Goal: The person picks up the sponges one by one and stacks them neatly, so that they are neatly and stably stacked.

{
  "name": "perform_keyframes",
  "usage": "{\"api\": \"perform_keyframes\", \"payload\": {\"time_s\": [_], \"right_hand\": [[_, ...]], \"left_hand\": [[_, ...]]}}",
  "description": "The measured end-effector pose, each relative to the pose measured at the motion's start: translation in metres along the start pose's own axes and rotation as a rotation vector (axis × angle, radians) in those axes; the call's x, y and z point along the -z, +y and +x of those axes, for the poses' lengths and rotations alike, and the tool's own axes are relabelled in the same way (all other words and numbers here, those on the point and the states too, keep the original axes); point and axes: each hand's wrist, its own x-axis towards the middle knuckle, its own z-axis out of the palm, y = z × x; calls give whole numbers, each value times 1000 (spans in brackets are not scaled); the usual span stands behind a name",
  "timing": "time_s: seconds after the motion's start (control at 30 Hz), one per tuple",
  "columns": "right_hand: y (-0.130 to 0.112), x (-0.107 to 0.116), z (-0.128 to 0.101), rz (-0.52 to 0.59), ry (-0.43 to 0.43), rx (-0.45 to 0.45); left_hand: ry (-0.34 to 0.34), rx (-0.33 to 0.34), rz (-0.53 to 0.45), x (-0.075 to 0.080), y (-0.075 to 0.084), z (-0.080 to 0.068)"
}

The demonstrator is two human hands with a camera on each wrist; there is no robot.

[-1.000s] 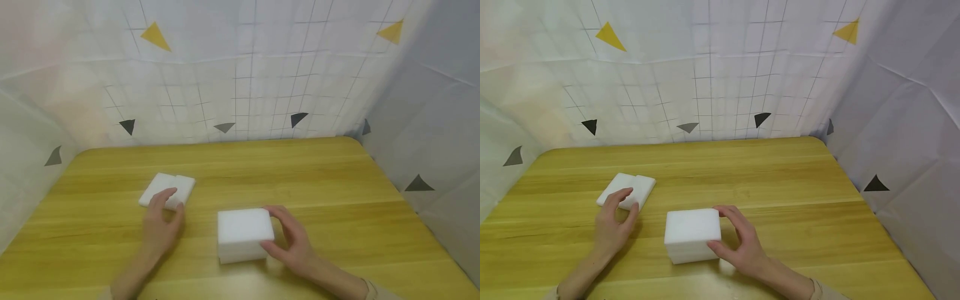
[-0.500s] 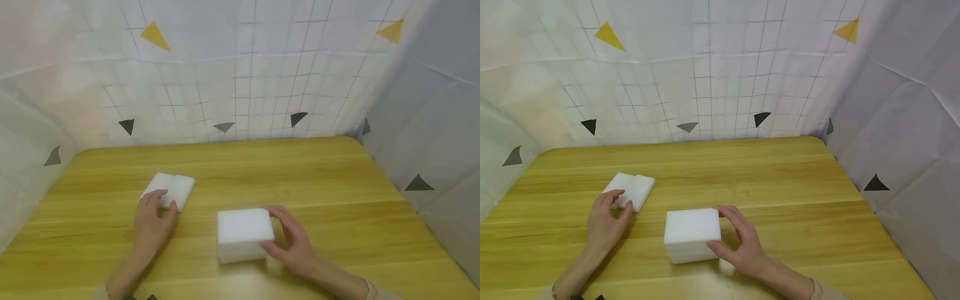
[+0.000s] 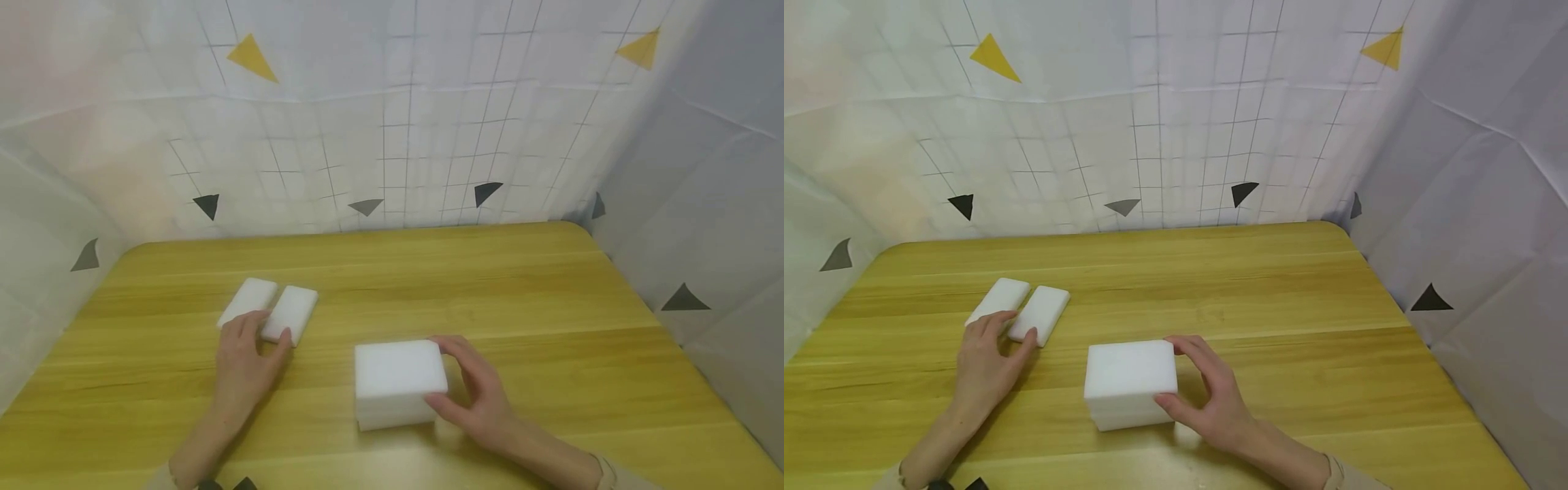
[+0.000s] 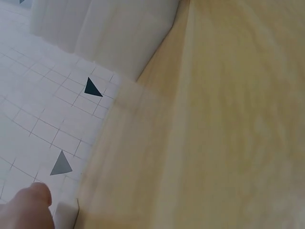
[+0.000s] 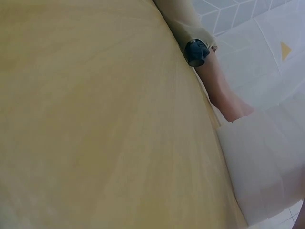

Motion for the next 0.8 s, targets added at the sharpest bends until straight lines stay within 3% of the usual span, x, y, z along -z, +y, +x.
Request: {"api": "perform_keyframes", "payload": {"time_s": [0.2, 0.47, 0.8], "right_hand": [[0, 0, 0, -6, -1, -3], [0, 0, -1, -10, 1, 2], [1, 0, -1, -14, 0, 3]], "left_hand": [[12, -55, 32, -1, 1, -1], [-71, 19, 75, -2, 3, -4], [-79, 18, 111, -4, 6, -8]]}}
